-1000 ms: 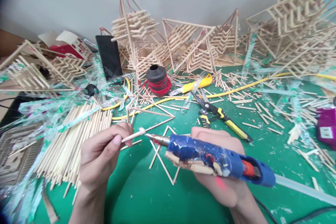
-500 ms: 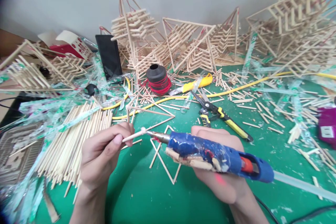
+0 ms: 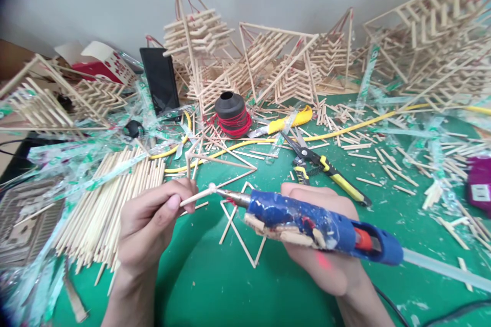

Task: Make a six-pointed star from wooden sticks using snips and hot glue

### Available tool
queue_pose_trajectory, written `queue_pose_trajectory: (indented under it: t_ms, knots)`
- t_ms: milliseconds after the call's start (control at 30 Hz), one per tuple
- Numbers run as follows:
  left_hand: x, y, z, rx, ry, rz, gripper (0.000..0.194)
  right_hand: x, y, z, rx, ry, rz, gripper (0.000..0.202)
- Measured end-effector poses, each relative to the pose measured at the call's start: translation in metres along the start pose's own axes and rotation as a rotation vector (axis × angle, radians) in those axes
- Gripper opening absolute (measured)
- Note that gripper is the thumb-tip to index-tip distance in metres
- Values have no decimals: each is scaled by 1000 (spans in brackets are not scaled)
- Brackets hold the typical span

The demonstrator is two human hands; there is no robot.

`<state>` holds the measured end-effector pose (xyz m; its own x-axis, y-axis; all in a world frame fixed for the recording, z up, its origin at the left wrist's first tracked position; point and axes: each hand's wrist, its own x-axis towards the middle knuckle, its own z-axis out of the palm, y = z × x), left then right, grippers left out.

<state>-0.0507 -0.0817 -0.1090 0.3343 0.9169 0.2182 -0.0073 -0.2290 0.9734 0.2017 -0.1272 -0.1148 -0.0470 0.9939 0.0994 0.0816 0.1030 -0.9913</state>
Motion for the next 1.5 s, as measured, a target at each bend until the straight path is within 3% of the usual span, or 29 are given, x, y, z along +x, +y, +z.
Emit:
queue_pose_trajectory:
  t_ms: [733,1067,1333,1433,1500]
  knots:
    - [-4,0,1,-70,-56,-83,29,3,-5,2,24,17,27,46]
    - [12,9,6,-567,102,-138,19,-2,5,-5,-106,-6,50,37]
    - [11,3,1,-395,148,-8,12,7,-8,2,-155,-79,-40,35]
    - [8,2,3,-342,146,-15,2,6,-8,1,-154,-71,-64,35]
    - [7,2,6,-322,181,-23,7,6,-6,0,-153,-76,-69,34]
